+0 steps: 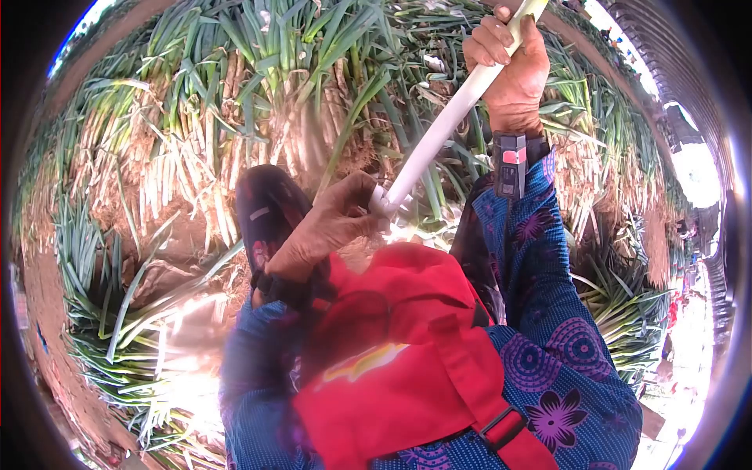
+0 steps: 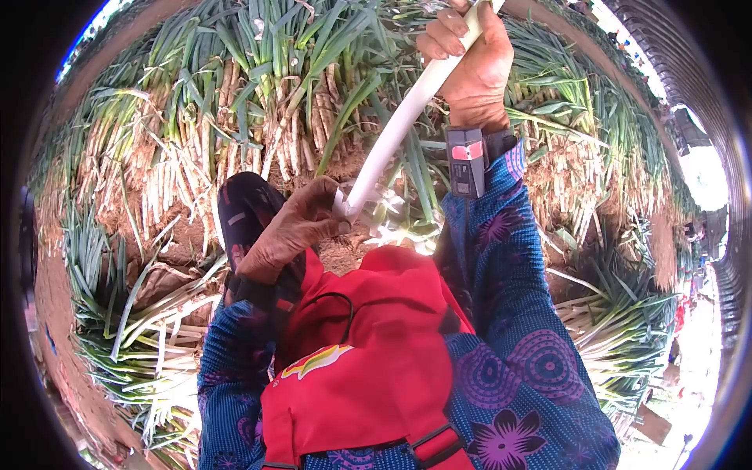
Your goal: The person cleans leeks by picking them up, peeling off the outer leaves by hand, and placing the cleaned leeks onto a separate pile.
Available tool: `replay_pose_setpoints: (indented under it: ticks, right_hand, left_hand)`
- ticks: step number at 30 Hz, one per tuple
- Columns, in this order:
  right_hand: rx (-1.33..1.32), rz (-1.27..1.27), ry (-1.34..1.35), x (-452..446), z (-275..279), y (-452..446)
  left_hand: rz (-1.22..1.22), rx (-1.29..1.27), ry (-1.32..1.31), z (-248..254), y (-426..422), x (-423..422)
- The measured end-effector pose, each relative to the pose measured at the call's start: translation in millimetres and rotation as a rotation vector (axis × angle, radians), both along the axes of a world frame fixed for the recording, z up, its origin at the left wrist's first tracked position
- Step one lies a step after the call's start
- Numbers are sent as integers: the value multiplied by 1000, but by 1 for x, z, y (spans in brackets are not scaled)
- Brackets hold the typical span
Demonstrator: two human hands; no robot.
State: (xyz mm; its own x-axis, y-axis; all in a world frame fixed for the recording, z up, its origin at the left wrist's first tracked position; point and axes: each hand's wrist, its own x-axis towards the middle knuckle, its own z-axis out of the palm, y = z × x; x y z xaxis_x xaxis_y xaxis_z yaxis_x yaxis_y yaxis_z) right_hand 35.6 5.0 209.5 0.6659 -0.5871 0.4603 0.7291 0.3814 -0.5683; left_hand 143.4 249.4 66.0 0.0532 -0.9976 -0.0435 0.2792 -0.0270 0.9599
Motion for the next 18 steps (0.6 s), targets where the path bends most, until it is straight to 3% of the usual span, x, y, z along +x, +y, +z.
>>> replay_pose_setpoints:
  ticks: [3, 6, 9, 18]
  right_hand:
    - [-43, -70, 31, -1, -3, -5]
    - [17, -127, 42, -1, -9, -7]
    - [-13, -34, 87, -10, -19, -31]
    - [120, -291, 188, -17, -26, -31]
  left_hand:
    - [43, -73, 120, -15, -4, -2]
    - [153, -138, -5, -21, -8, -5]
    - [137, -32, -116, -23, -10, -2]
    - [233, -53, -404, -21, -20, -8]
